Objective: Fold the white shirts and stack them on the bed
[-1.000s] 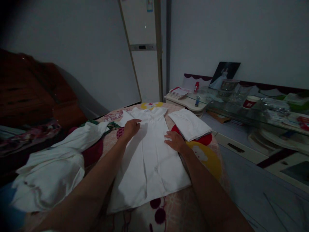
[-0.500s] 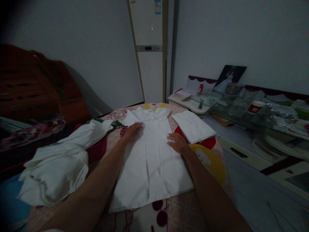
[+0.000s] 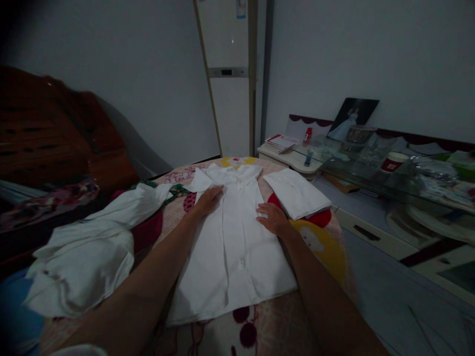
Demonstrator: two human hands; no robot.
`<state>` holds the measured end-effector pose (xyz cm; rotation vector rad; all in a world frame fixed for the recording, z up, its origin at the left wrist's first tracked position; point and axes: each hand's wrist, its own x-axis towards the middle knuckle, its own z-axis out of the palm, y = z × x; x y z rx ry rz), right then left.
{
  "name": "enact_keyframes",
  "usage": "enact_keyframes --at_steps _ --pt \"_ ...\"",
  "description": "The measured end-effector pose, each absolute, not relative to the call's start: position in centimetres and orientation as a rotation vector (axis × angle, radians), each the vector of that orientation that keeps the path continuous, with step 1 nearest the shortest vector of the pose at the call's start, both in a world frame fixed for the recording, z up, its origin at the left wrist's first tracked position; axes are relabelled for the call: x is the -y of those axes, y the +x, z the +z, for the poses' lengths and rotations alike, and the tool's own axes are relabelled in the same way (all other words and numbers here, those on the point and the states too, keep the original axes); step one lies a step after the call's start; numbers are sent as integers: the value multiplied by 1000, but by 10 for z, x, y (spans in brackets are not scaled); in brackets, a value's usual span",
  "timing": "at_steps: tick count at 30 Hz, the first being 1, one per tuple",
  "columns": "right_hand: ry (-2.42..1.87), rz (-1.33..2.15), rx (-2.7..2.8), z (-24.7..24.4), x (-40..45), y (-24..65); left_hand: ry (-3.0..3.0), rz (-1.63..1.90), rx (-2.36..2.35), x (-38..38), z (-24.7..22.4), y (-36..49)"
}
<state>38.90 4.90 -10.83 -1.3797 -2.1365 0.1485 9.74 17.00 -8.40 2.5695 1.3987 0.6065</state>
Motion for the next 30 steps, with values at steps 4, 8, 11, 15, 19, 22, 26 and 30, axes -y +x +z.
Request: enact_keyframes --at_steps 4,8,11,15,19,22,26,30 --pt "-1400 168 2120 -109 -49 389 2619 489 -1299 -165 -82 100" --pt "-1402 172 2099 -110 -47 388 2540 483 -1340 -160 -62 100" --pt "-1371 169 2089 -111 -47 388 2508 540 -1404 -145 -44 93" --pt "-1346 149 2091 -112 -48 389 2478 537 -1556 -101 -35 88" --pt "-1354 143 2099 -110 -45 388 2426 409 -1603 -56 -46 100" --pt "-1359 128 2105 -109 -43 388 2428 395 -1792 -42 -56 112" --pt "-1351 114 2118 -108 -42 387 2464 292 -1886 -43 -61 121" --pt "-1346 114 2111 -109 -42 388 2489 272 -1896 -47 -63 122"
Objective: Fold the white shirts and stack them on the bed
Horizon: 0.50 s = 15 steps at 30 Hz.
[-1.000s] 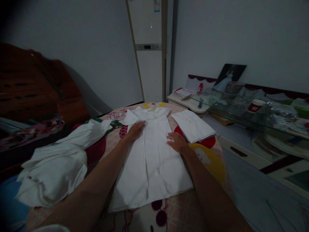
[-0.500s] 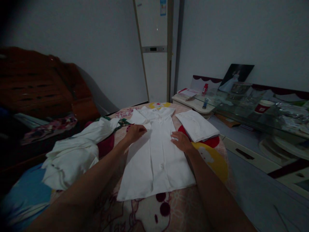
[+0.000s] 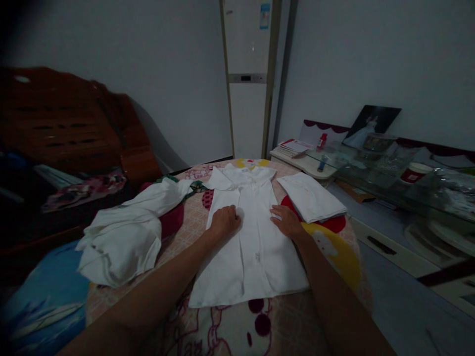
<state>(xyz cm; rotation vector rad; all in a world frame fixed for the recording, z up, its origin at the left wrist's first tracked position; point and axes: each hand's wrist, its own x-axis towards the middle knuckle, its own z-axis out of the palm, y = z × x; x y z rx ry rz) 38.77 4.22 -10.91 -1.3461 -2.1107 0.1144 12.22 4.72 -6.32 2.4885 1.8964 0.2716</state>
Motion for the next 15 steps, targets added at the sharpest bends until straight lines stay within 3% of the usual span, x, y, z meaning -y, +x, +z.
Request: enact_keyframes --at_steps 15 --pt "-1331 99 2133 -105 -39 388 2416 455 -1655 -57 -59 114"
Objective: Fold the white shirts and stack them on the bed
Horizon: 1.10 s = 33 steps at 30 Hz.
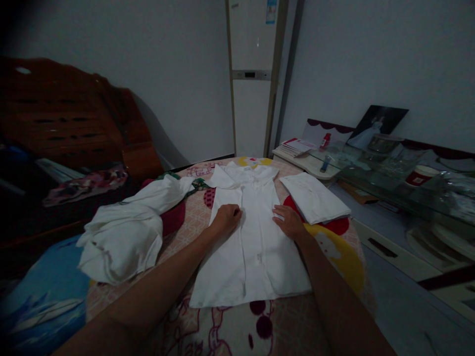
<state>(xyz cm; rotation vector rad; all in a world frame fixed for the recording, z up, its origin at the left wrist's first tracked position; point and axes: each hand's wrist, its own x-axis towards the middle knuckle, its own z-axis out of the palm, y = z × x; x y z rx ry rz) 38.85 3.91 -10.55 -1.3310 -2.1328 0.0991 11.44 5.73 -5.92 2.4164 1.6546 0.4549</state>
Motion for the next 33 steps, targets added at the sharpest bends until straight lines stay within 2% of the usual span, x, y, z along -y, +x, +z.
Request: enact_keyframes --at_steps 5,10,14,19,21,25,33 --pt "-1330 109 2119 -107 -39 388 2560 630 -1487 -81 -66 84" --pt "-1370 143 2085 -106 -41 389 2744 283 -1379 -82 -84 74" --pt "-1411 194 2123 -68 -26 379 2744 259 -1404 -78 -85 78" --pt "-1117 359 2224 -19 13 326 2748 255 -1399 -79 -82 78" --pt "-1046 379 2394 -20 23 303 2742 256 -1401 -78 -82 77" --pt "-1264 283 2645 -41 26 280 2730 259 -1399 -78 -83 77" --pt "-1260 457 2599 -50 24 278 2725 224 -1404 -76 -80 78"
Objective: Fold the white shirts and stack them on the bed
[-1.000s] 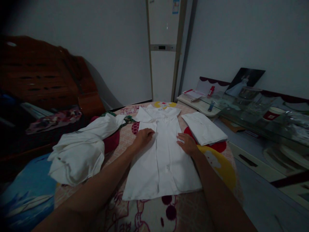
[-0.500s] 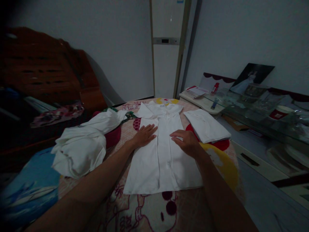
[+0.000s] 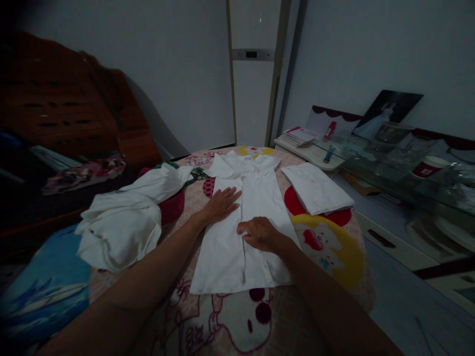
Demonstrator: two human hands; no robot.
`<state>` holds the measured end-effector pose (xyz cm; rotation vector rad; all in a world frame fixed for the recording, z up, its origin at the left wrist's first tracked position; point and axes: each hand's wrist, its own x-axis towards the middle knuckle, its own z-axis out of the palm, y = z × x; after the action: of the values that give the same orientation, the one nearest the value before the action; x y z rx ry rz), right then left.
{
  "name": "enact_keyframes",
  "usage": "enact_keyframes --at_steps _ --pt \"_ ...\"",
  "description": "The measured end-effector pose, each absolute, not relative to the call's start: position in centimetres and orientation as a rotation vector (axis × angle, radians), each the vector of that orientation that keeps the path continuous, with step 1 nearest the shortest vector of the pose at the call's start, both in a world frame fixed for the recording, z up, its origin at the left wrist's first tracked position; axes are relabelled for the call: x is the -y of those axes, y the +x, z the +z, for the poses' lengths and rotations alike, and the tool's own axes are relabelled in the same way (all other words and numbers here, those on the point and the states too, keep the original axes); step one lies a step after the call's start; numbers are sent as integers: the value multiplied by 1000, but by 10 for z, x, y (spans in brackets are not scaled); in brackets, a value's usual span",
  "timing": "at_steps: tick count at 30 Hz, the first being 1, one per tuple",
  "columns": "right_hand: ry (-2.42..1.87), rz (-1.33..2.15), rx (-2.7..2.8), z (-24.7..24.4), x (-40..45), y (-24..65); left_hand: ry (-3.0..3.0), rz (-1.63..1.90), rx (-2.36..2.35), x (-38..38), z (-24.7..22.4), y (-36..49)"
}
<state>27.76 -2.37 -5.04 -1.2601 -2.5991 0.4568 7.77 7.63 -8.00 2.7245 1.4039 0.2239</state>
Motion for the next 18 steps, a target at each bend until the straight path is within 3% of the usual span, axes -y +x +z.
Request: enact_keyframes --at_steps 18 --pt "-1376 415 2658 -48 23 270 2781 238 -1434 -79 -83 79"
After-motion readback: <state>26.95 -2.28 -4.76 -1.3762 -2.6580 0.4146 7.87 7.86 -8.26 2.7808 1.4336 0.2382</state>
